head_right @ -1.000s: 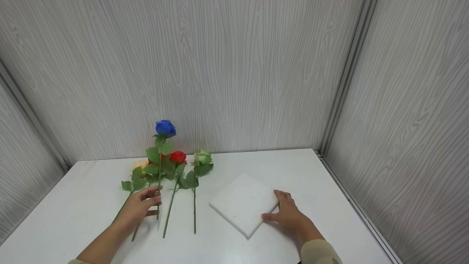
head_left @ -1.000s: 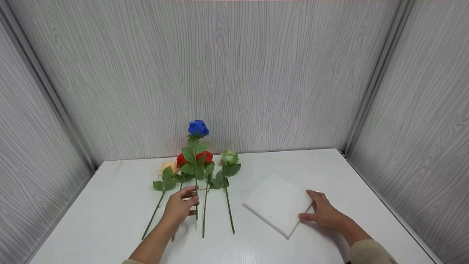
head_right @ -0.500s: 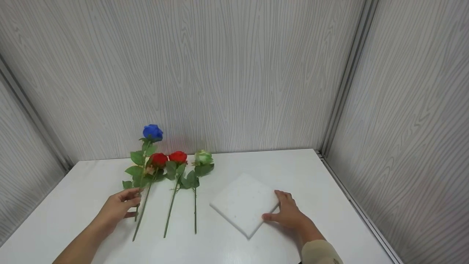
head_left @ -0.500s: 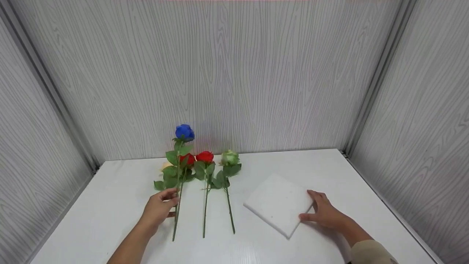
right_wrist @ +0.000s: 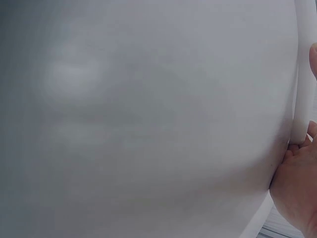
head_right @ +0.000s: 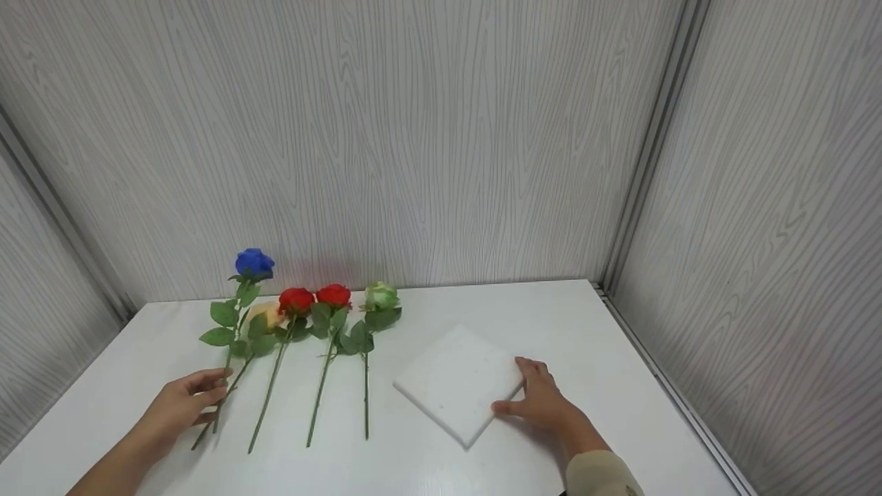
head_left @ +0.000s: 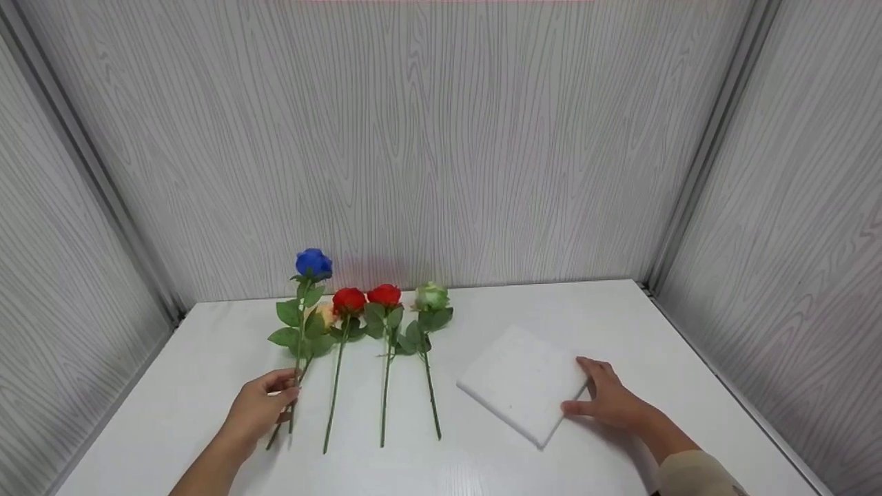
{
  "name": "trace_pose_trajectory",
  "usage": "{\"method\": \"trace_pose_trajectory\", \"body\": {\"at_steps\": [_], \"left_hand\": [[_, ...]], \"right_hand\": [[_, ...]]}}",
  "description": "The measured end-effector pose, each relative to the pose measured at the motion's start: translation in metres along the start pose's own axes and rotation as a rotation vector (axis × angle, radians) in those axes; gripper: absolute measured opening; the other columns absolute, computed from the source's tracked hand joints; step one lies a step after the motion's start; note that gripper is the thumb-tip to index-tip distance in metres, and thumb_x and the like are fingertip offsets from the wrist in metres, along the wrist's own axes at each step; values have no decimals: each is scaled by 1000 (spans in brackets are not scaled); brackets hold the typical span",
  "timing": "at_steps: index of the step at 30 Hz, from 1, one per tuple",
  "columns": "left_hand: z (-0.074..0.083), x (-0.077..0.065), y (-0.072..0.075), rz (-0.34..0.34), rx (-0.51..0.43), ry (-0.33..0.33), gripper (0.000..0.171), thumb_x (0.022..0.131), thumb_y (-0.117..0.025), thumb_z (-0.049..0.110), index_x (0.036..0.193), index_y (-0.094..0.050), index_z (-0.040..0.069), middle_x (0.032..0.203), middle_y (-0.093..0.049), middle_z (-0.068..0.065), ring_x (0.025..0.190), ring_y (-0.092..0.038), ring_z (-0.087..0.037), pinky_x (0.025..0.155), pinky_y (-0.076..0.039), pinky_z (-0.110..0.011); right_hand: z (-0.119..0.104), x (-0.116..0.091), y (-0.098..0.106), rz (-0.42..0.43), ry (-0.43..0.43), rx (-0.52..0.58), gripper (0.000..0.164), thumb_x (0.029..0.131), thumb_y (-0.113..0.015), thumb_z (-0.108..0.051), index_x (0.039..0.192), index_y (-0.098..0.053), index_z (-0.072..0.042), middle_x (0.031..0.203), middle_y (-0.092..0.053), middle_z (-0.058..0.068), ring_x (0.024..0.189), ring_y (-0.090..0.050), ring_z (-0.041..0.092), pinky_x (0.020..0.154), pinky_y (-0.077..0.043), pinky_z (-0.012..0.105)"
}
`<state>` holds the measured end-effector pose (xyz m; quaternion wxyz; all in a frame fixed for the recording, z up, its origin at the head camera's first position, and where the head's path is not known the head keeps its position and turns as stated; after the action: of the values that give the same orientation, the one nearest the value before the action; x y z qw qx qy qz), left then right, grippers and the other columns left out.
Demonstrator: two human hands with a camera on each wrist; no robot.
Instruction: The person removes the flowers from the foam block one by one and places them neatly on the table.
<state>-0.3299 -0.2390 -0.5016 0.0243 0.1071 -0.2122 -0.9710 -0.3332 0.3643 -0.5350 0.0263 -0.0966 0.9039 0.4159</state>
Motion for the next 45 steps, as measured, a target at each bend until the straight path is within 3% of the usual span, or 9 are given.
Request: {"method": "trace_pose_trajectory", "body": {"at_steps": [5,13,25,28,33,37,45], "left_hand": [[-12,-2,18,-11,7,23,47,111,-62,15,155,-55,3,133,-59,-14,117,-61,-22,86,-65,-33],[-23,-6,43,-13,44,26,48,109,-64,13,154,-55,-1,121,-64,-8,103,-62,-13,82,-65,-31],[-34,0,67,-105,114,123,53,109,-63,16,156,-49,-5,144,-59,-30,109,-69,-22,86,-65,-36],[-35,4,72,-117,138,142,53,108,-63,15,155,-50,-6,143,-62,-29,110,-69,-23,87,-65,-37],[-39,10,77,-110,162,162,51,105,-64,12,151,-54,-7,121,-73,-17,102,-68,-19,81,-62,-33],[-45,15,78,-87,198,160,53,102,-65,11,150,-54,-8,112,-74,-11,94,-65,-16,76,-59,-29],[-51,17,75,-51,269,130,53,99,-65,11,146,-56,-10,126,-71,-25,95,-67,-17,73,-59,-28]], "right_hand": [[-1,0,0,11,6,-6,118,89,-87,-54,170,-19,-1,169,-22,34,161,-18,60,131,-20,75],[0,-1,-1,9,13,-3,119,89,-86,-55,170,-19,-1,170,-21,34,161,-18,60,131,-20,74],[-2,-2,-2,3,14,11,118,90,-87,-53,171,-18,-1,168,-23,34,161,-18,59,131,-21,75],[-2,-2,-2,-2,11,22,118,90,-87,-53,171,-18,0,168,-23,34,161,-18,60,131,-20,75],[-2,-1,-1,6,15,11,119,89,-87,-53,170,-19,0,167,-24,34,160,-18,60,131,-20,75],[-1,0,-1,16,21,9,118,89,-88,-53,170,-20,1,168,-24,34,161,-18,59,131,-20,74],[-3,0,-1,18,9,7,118,89,-89,-50,170,-20,0,168,-23,35,161,-19,59,132,-20,74]]}}
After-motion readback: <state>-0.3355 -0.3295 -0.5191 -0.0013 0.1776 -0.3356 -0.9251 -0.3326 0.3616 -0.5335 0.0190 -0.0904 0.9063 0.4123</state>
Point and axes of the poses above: each hand's wrist, its own x-axis towards the middle knuckle, its own y-axis out of the back of the hand, z = x × y, the point moved 1 cm from there along x, towards the middle knuckle
